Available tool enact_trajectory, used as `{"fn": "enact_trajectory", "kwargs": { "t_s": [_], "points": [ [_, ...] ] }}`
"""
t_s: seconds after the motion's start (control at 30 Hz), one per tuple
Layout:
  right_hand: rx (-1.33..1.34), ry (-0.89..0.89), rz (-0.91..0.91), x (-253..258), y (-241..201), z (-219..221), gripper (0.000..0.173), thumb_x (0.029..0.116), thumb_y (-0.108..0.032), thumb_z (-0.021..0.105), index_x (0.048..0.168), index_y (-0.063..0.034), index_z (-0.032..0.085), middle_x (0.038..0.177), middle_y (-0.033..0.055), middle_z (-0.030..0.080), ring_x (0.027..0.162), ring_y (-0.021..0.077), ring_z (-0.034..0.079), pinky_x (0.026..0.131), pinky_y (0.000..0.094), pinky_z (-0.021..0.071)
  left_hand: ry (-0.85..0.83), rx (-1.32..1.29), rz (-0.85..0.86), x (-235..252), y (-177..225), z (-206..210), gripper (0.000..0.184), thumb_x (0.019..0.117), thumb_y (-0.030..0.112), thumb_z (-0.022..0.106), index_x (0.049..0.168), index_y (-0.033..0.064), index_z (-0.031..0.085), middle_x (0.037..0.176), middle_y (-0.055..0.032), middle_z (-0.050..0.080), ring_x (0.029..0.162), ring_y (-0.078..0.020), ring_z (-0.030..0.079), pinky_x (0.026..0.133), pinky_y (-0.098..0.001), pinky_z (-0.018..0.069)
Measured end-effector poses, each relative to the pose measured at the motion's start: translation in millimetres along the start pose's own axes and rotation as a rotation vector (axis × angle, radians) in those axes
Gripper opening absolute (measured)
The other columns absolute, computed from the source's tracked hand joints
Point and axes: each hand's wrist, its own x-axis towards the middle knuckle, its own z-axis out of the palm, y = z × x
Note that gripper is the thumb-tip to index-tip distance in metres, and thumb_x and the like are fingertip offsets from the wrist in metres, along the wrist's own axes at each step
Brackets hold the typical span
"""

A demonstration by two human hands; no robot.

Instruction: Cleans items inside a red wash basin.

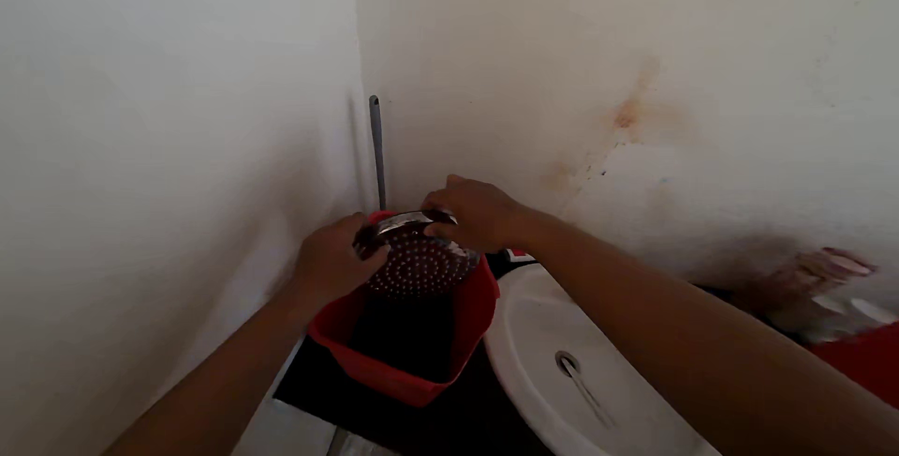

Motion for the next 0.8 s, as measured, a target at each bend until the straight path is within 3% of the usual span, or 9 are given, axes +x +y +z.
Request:
{"fn": "enact_trajectory", "kwargs": {
  "t_s": [0.23,0.33,0.43,0.53,0.8],
  "points": [
    [0.032,0.034,0.0,-8.6,7.8,-4.3,0.031,0.0999,-0.043,0.066,0.121,-0.0211,0.071,0.103,0.0048,0.064,0.094,0.0203,0.064,0.079,0.0436,0.0561,-0.061,-0.186,0.061,5.4,-6.6,-1.5,0.033,0.0915,0.035,0.076,0.118,0.0171,0.068,0.104,-0.0008,0.071,0.092,-0.0156,0.07,0.082,-0.0436,0.0604],
    [0.036,0.038,-0.004,-11.1,8.4,-4.1,0.031,0.0999,-0.043,0.066,0.121,-0.0207,0.071,0.102,0.0044,0.064,0.094,0.0199,0.064,0.078,0.0425,0.0561,-0.087,-0.204,0.065,5.6,-5.0,-2.1,0.032,0.0896,0.028,0.077,0.119,0.0167,0.068,0.103,-0.0012,0.071,0.09,-0.0157,0.069,0.08,-0.0429,0.0604],
    [0.034,0.022,-0.004,-12.4,5.9,-4.0,0.031,0.1002,-0.041,0.066,0.121,-0.0194,0.071,0.103,0.0051,0.065,0.095,0.0206,0.064,0.08,0.0433,0.0561,-0.109,-0.187,0.051,4.9,-3.2,-1.6,0.035,0.0895,0.034,0.079,0.118,0.0181,0.068,0.102,0.0005,0.071,0.086,-0.014,0.069,0.077,-0.0415,0.061],
    [0.025,0.031,-0.027,-12.5,6.8,-0.2,0.031,0.0997,-0.042,0.067,0.121,-0.0196,0.071,0.101,0.0038,0.066,0.094,0.0196,0.064,0.079,0.0418,0.0558,-0.13,-0.158,0.041,4.4,-3.4,0.3,0.038,0.0909,0.041,0.078,0.119,0.0174,0.068,0.104,-0.0004,0.071,0.09,-0.0144,0.069,0.081,-0.042,0.0606],
    [0.049,0.009,-0.011,-11.6,9.1,-0.7,0.032,0.1,-0.041,0.066,0.123,-0.0193,0.07,0.104,0.006,0.064,0.096,0.021,0.064,0.081,0.0434,0.0559,-0.174,-0.199,0.128,2.5,-9.8,-8.6,0.034,0.0929,0.027,0.077,0.123,0.0143,0.068,0.115,-0.0018,0.07,0.102,-0.0146,0.068,0.091,-0.0395,0.0585]
  ]
}}
